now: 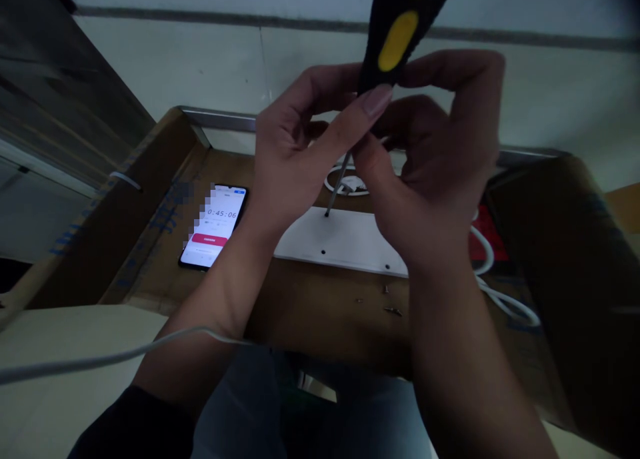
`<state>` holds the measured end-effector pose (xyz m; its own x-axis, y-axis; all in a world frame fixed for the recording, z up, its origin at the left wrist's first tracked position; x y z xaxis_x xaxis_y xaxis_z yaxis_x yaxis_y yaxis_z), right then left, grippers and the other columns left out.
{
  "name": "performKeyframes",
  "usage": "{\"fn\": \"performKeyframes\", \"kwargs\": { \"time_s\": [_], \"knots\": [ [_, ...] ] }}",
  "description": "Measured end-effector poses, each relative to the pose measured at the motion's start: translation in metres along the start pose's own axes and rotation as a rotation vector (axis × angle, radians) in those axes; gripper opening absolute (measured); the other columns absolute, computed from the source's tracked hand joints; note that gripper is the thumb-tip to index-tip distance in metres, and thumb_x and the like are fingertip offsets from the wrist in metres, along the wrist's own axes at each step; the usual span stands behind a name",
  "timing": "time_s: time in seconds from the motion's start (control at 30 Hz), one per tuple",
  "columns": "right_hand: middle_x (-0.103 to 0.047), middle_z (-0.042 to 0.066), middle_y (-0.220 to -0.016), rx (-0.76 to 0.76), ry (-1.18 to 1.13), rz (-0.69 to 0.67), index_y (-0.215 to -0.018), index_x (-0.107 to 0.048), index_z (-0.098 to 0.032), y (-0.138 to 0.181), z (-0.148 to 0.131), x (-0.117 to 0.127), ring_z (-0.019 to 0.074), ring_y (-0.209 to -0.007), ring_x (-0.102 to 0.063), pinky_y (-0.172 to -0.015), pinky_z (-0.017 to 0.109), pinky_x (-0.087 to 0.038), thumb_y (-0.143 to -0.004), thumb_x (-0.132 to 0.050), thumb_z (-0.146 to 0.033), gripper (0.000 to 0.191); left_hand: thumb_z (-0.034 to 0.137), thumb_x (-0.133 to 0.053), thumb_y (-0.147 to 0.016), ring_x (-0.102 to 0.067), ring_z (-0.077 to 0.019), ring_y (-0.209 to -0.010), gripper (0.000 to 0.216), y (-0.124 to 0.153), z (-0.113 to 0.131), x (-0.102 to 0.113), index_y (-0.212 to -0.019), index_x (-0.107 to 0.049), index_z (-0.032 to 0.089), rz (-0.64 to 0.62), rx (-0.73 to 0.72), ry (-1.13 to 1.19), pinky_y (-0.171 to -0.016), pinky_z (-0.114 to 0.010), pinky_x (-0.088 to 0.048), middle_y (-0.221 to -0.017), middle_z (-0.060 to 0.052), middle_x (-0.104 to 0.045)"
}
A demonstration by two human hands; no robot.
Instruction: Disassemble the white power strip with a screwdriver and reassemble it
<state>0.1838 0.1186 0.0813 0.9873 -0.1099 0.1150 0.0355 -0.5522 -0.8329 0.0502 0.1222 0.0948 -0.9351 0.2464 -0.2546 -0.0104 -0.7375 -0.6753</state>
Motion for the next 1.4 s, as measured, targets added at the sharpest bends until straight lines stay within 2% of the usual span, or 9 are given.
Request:
{"fn": "performKeyframes", "kwargs": {
  "time_s": [0.17,0.37,0.53,0.7,0.83,0.93,1.13,1.27,1.4],
  "knots": [
    [-0.062,0.003,-0.124,0.072,-0.011,0.049,-0.120,-0.064,-0.022,-0.009,-0.004,0.007,0.0122,-0.114,-0.064,-0.089,0.028,-0.054,-0.089,-0.057,-0.019,0.032,0.019,-0.083,-0.090,-0.074,-0.0132,-0.097,0.010,0.002,0.000,-0.003,-0.092,-0.075,0.024,0.074,0.041,-0.025,-0.088,-0.025,-0.058,-0.093,0.004,-0.077],
    [-0.061,0.000,-0.097,0.106,0.280,0.007,-0.110,-0.066,-0.016,-0.049,-0.030,0.010,0.0068,-0.091,-0.059,-0.079,0.025,-0.047,-0.092,-0.069,-0.061,0.048,0.026,-0.092,-0.079,-0.063,-0.0105,-0.081,0.022,-0.002,-0.013,0.004,-0.095,-0.076,0.028,-0.008,-0.146,-0.110,-0.075,-0.024,-0.050,-0.088,0.005,-0.067],
    [-0.055,-0.001,-0.088,0.060,0.237,-0.218,-0.098,-0.068,-0.011,-0.077,-0.032,0.022,0.0030,-0.076,-0.049,-0.070,0.025,-0.041,-0.085,-0.077,-0.027,0.022,0.035,-0.087,-0.088,-0.066,-0.0162,-0.096,0.019,-0.006,-0.015,0.013,-0.104,-0.079,0.029,-0.067,0.019,-0.042,-0.083,-0.031,-0.051,-0.098,0.001,-0.073],
    [-0.052,0.000,-0.133,0.068,0.014,-0.403,-0.128,-0.058,-0.023,-0.077,-0.029,0.033,0.0100,-0.101,-0.066,-0.093,0.037,-0.060,-0.085,-0.059,-0.009,0.045,0.036,-0.082,-0.093,-0.072,-0.0188,-0.097,0.014,-0.004,-0.014,0.018,-0.104,-0.081,0.028,-0.145,0.167,0.003,-0.091,-0.034,-0.053,-0.103,-0.001,-0.080],
    [-0.061,-0.003,-0.113,0.006,0.206,-0.382,-0.109,-0.061,-0.023,-0.075,-0.046,0.029,0.0106,-0.111,-0.064,-0.099,0.033,-0.053,-0.101,-0.059,-0.034,0.014,0.039,-0.093,-0.080,-0.065,-0.0167,-0.085,0.026,-0.005,-0.016,0.017,-0.100,-0.079,0.029,-0.112,0.090,-0.088,-0.080,-0.033,-0.051,-0.092,0.001,-0.073],
    [-0.062,-0.003,-0.110,0.029,0.458,-0.343,-0.113,-0.068,-0.023,-0.079,-0.052,0.029,0.0090,-0.106,-0.058,-0.092,0.031,-0.046,-0.096,-0.066,-0.059,0.040,0.038,-0.094,-0.079,-0.061,-0.0157,-0.084,0.033,-0.005,-0.012,0.016,-0.106,-0.077,0.027,-0.128,0.077,-0.123,-0.081,-0.032,-0.050,-0.088,0.001,-0.068],
    [-0.062,-0.007,-0.117,0.060,0.049,-0.432,-0.126,-0.055,-0.029,-0.081,-0.048,0.030,0.0113,-0.120,-0.066,-0.102,0.032,-0.052,-0.090,-0.060,-0.008,0.042,0.035,-0.082,-0.092,-0.068,-0.0155,-0.094,0.015,-0.004,-0.009,0.016,-0.101,-0.079,0.023,-0.206,0.157,-0.055,-0.083,-0.030,-0.051,-0.100,-0.001,-0.076],
    [-0.065,0.000,-0.116,0.046,0.261,-0.326,-0.111,-0.061,-0.023,-0.081,-0.055,0.021,0.0111,-0.105,-0.065,-0.089,0.031,-0.053,-0.097,-0.066,-0.030,0.016,0.035,-0.092,-0.080,-0.070,-0.0150,-0.089,0.024,-0.003,-0.013,0.015,-0.095,-0.077,0.024,-0.111,0.115,-0.100,-0.084,-0.030,-0.054,-0.094,0.002,-0.076],
    [-0.068,0.001,-0.097,0.020,0.420,-0.248,-0.098,-0.066,-0.020,-0.085,-0.059,0.020,0.0117,-0.086,-0.061,-0.073,0.032,-0.048,-0.084,-0.082,-0.040,0.029,0.041,-0.091,-0.080,-0.074,-0.0197,-0.095,0.026,-0.004,-0.014,0.017,-0.095,-0.076,0.025,-0.104,0.169,-0.115,-0.088,-0.034,-0.058,-0.094,0.002,-0.076]
  ]
}}
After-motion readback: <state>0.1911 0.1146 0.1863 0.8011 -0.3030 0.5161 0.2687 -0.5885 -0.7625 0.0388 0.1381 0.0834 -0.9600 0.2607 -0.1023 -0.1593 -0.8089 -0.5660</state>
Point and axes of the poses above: each hand's wrist, its own y-axis away from the middle knuckle, its own x-axis out of the back of the hand, z = x × y, the point moved 1 cm from there along -y, towards the middle knuckle
